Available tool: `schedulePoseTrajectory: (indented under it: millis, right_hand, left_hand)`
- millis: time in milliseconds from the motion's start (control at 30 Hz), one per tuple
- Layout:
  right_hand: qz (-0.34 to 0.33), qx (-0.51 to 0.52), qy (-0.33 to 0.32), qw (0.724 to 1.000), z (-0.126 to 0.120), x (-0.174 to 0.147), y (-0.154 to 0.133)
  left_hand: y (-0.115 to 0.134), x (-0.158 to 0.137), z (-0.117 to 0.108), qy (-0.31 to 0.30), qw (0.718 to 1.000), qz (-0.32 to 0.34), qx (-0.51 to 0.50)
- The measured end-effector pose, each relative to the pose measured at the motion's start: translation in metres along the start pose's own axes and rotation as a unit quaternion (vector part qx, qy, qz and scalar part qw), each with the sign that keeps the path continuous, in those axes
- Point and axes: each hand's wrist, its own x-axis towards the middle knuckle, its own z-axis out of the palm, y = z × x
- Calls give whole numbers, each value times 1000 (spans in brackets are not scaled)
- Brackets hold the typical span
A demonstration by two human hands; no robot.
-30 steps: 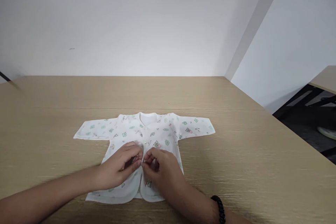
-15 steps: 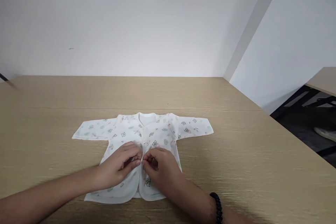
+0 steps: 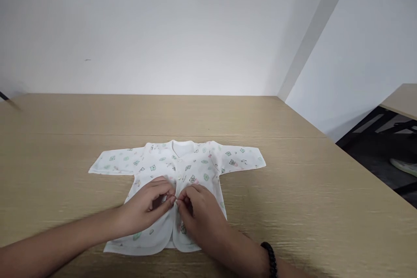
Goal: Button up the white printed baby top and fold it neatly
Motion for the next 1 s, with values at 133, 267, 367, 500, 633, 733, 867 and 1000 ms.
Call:
schedulePoseTrajectory:
  millis: [133,267,367,500,633,733,867,1000]
  right_hand:
    - [42,13,-1,999,-1,2,-4]
    - [65,26,-7,998,-1,5,-5]
    - [56,-5,-4,998,-2,3,-6]
    - [51,-99,-45,993,-9,-10,-19]
    - [12,-222,-155,963,-17,-25,-33]
    - [-33,-256,-196,946,-21,-26,-37]
    - [-66,-246,-187,949,-28,-23,-40]
    - [-68,-178,-190,963,-35,-24,-43]
  left_hand:
    - [1,1,-1,9,1000,3,20]
    - [-4,1,0,19,998,0,54]
    - [-7,-1,1,24,997,-21,72]
    - [-8,-3,-3,33,994,2,102]
    - [-6,-4,-9,-49,981,59,180]
    - [-3,-6,-12,-125,973,38,190]
    - [2,-8,-13,-140,969,11,206]
    - [3,-7,-14,-136,970,5,203]
